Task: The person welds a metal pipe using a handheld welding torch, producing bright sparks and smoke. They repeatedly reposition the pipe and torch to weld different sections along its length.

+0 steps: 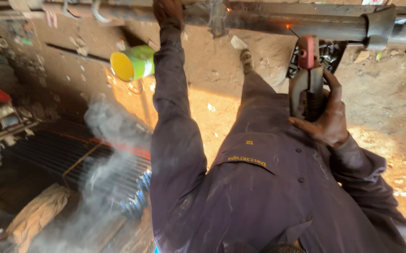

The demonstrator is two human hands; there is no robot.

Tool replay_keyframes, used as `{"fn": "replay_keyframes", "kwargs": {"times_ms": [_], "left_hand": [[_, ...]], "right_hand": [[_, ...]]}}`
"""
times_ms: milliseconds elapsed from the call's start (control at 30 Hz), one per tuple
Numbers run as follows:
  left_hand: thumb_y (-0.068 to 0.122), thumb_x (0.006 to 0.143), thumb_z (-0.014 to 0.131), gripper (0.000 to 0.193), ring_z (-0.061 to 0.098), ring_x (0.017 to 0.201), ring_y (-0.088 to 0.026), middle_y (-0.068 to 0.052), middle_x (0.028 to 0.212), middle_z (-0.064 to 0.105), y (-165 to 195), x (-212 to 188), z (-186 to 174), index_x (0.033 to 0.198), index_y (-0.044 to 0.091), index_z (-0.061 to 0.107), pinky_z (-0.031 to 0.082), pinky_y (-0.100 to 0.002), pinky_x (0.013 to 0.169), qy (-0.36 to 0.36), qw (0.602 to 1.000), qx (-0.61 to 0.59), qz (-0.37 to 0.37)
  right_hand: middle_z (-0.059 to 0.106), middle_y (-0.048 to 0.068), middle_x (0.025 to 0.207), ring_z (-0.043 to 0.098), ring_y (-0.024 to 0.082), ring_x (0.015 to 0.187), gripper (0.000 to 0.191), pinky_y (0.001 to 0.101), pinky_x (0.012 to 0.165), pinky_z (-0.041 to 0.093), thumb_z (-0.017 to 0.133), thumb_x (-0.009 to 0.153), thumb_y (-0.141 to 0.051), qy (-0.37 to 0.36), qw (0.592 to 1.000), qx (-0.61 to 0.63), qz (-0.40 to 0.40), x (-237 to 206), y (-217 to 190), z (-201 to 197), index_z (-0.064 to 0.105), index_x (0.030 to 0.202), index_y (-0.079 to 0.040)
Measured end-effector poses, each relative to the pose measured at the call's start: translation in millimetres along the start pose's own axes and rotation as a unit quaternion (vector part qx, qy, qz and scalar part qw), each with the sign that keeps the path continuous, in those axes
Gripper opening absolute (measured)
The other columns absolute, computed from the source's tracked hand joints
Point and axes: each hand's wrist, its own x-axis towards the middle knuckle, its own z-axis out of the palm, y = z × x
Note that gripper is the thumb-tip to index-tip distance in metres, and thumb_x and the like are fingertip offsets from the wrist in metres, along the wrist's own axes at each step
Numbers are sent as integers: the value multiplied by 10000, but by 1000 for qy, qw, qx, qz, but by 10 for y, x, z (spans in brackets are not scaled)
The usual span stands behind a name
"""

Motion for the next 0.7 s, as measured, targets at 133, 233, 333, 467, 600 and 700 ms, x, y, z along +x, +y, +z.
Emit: {"fn": "replay_keyframes", "kwargs": {"times_ms": [133,233,333,467,600,700], "left_hand": [[156,933,575,113,661,841,-342,-102,824,693,157,118,-107,852,102,630,515,-487,749,6,1000,-14,9],[144,902,583,73,663,837,-324,-63,819,692,171,133,-166,846,123,626,506,-491,735,9,999,-33,19],[145,911,581,66,641,829,-333,-69,822,676,112,110,-161,860,124,617,487,-506,736,-2,999,-41,17],[206,956,589,107,629,804,-328,-71,825,663,25,86,-88,883,129,606,467,-510,713,11,998,-45,41],[250,931,611,124,663,807,-294,-45,857,691,-27,110,17,921,129,636,498,-477,713,3,994,-105,37],[287,952,635,199,704,865,-263,-50,948,723,-145,180,78,1006,98,664,544,-446,770,-49,976,-205,51]], "right_hand": [[685,216,1171,730,289,1056,1221,403,916,627,925,733,-140,39,998,-35,-30,-74,-42,225,93,1623,-57],[666,197,1157,730,272,1050,1186,399,915,651,923,775,-146,64,996,21,-51,-83,-1,556,106,1629,-45],[645,186,1093,708,271,997,1173,406,878,656,925,775,-125,93,992,64,-54,-72,48,943,133,1636,-36],[676,147,958,715,211,769,1166,346,668,652,962,771,-135,117,992,37,-38,41,55,1371,155,1608,-46],[624,278,1326,683,313,1121,1170,448,951,636,952,748,-114,148,984,34,-95,185,-66,1787,145,1589,-14],[552,348,1432,580,417,1343,1139,543,1170,532,956,785,-110,170,976,10,-134,295,-175,2053,168,1603,-13]]}}
